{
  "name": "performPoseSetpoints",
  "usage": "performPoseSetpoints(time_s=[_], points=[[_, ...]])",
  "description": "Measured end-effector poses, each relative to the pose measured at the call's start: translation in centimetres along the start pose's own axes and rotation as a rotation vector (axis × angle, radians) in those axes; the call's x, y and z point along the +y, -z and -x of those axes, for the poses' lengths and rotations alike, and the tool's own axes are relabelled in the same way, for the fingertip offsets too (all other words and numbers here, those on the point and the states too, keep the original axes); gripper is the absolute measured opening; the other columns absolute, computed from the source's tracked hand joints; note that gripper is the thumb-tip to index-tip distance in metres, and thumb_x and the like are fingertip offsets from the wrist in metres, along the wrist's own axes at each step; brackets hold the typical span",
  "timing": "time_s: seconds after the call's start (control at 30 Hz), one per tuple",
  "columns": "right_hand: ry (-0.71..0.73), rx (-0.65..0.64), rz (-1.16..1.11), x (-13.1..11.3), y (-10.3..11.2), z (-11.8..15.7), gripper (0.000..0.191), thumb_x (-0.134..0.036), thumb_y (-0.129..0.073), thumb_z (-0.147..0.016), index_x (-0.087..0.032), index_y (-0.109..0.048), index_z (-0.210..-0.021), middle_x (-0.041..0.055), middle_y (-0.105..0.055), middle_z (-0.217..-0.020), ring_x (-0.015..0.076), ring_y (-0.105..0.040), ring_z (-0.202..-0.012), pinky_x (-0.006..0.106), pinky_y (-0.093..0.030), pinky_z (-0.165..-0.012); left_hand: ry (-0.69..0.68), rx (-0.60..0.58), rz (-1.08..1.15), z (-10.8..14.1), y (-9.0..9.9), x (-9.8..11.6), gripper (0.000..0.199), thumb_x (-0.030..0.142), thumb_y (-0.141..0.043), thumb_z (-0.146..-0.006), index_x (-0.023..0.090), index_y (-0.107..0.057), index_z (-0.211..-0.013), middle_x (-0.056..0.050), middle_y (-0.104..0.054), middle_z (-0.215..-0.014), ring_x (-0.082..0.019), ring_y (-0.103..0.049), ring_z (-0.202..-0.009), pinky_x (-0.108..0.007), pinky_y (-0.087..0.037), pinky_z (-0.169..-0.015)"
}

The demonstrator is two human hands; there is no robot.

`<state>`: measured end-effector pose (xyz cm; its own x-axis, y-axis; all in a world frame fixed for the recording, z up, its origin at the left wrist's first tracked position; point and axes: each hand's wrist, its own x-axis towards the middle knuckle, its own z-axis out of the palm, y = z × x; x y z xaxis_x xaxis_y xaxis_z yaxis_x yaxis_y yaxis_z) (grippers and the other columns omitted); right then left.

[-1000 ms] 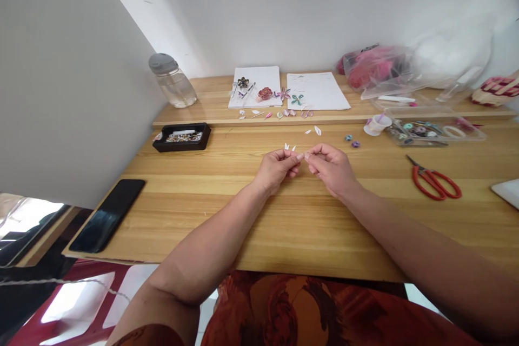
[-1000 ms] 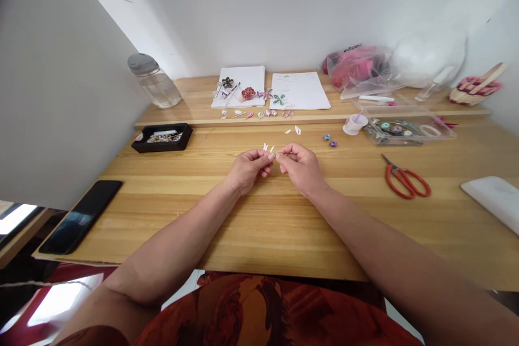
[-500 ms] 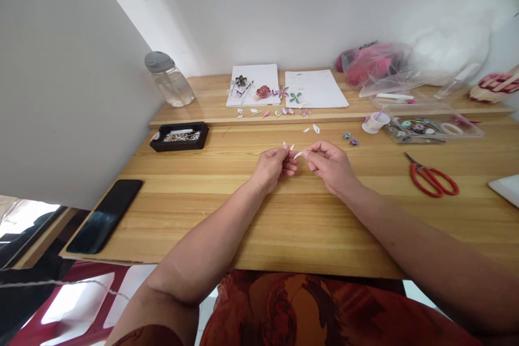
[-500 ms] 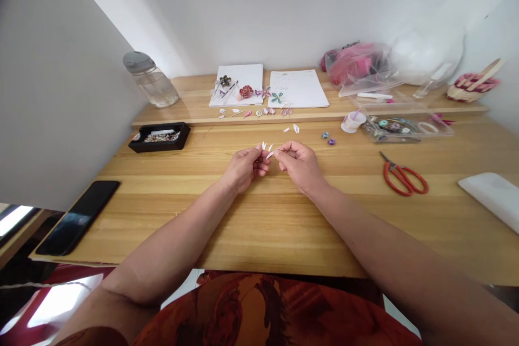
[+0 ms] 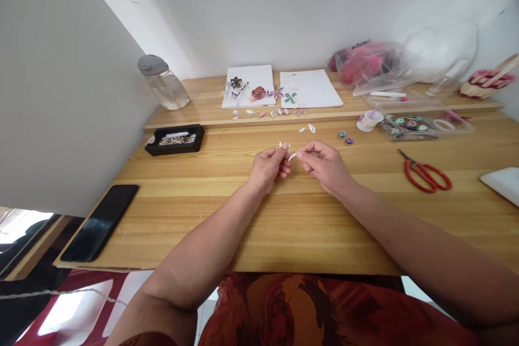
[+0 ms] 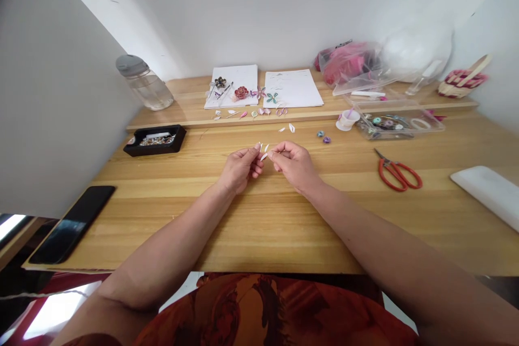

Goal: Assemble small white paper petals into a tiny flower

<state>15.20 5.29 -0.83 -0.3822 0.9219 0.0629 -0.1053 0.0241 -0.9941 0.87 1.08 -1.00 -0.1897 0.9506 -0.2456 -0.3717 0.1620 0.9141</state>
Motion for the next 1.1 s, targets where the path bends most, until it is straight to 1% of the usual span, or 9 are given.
performPoseSetpoints(time_s=[0.1,0.4,0.57,0.63,0.73,0.8,0.9,1.0,1.1], points=[[0.002,-0.008,-0.011,0.01,-0.06,-0.02,0.025,-0.036,-0.077,-0.073,-0.019,-0.06,-0.07,-0.0057,-0.052,-0.049,0.0056,-0.038,-0.042,0.022,-0.022,-0.041,-0.005,0.008,0.004,-0.03,0.0,-0.1,0.039,0.047,-0.067,-0.086,0.013,-0.059,-0.069,0.0,-0.057,-0.053,-0.007,-0.05,-0.04,-0.017,-0.036,-0.037],[-0.017,0.005,-0.028,-0.25,0.09,-0.02,0.026,-0.037,-0.079,-0.071,-0.019,-0.06,-0.07,-0.0059,-0.051,-0.047,0.0055,-0.036,-0.041,0.022,-0.02,-0.04,0.008,-0.012,0.031,0.22,-0.17,0.21,0.024,0.023,-0.055,-0.095,0.009,-0.064,-0.077,0.0,-0.059,-0.059,-0.006,-0.052,-0.042,-0.017,-0.037,-0.04],[-0.014,0.01,-0.041,-0.31,0.13,-0.11,0.027,-0.038,-0.079,-0.071,-0.019,-0.059,-0.07,-0.0062,-0.05,-0.048,0.0058,-0.036,-0.042,0.021,-0.019,-0.039,0.011,-0.02,0.041,0.36,-0.22,0.38,0.013,0.018,-0.06,-0.091,0.008,-0.068,-0.095,0.001,-0.061,-0.063,-0.006,-0.054,-0.045,-0.017,-0.039,-0.043],[-0.013,0.015,-0.039,-0.23,0.13,-0.15,0.027,-0.037,-0.079,-0.071,-0.019,-0.059,-0.07,-0.0061,-0.051,-0.048,0.0056,-0.036,-0.042,0.021,-0.019,-0.039,0.01,-0.028,0.039,0.33,-0.18,0.39,0.015,0.022,-0.061,-0.091,0.009,-0.067,-0.098,0.0,-0.061,-0.063,-0.006,-0.054,-0.045,-0.017,-0.039,-0.043],[-0.014,0.017,-0.026,-0.17,0.11,-0.12,0.028,-0.038,-0.079,-0.071,-0.019,-0.06,-0.07,-0.006,-0.051,-0.048,0.0054,-0.036,-0.042,0.021,-0.019,-0.039,0.002,-0.029,0.03,0.2,-0.1,0.27,0.027,0.037,-0.062,-0.092,0.01,-0.065,-0.085,0.0,-0.06,-0.06,-0.007,-0.054,-0.044,-0.017,-0.039,-0.042],[-0.012,0.014,-0.016,-0.19,0.08,-0.07,0.028,-0.04,-0.08,-0.07,-0.019,-0.06,-0.07,-0.0059,-0.051,-0.049,0.0053,-0.035,-0.041,0.022,-0.02,-0.04,0.0,-0.018,0.019,0.09,-0.07,0.14,0.034,0.042,-0.061,-0.091,0.011,-0.063,-0.077,0.0,-0.059,-0.058,-0.007,-0.053,-0.043,-0.018,-0.038,-0.04],[-0.012,0.01,-0.003,-0.27,0.05,0.01,0.029,-0.041,-0.08,-0.07,-0.019,-0.06,-0.07,-0.0056,-0.052,-0.049,0.0055,-0.035,-0.042,0.022,-0.021,-0.04,0.009,-0.018,0.023,0.0,-0.08,0.02,0.031,0.037,-0.06,-0.092,0.011,-0.062,-0.074,-0.001,-0.058,-0.057,-0.007,-0.053,-0.043,-0.018,-0.038,-0.04],[-0.015,0.017,-0.001,-0.33,0.01,0.03,0.031,-0.043,-0.08,-0.069,-0.02,-0.06,-0.07,-0.0055,-0.052,-0.05,0.006,-0.036,-0.042,0.022,-0.022,-0.041,0.02,-0.031,0.04,0.03,-0.1,0.05,0.024,0.033,-0.064,-0.089,0.011,-0.064,-0.078,0.0,-0.059,-0.06,-0.007,-0.053,-0.044,-0.018,-0.038,-0.041],[-0.016,0.021,0.002,-0.36,-0.02,0.02,0.031,-0.043,-0.08,-0.069,-0.02,-0.06,-0.07,-0.0054,-0.051,-0.05,0.0063,-0.037,-0.043,0.022,-0.022,-0.041,0.015,-0.052,0.043,0.15,-0.06,0.05,0.03,0.041,-0.073,-0.081,0.011,-0.064,-0.079,0.0,-0.06,-0.062,-0.006,-0.054,-0.045,-0.018,-0.037,-0.042]])
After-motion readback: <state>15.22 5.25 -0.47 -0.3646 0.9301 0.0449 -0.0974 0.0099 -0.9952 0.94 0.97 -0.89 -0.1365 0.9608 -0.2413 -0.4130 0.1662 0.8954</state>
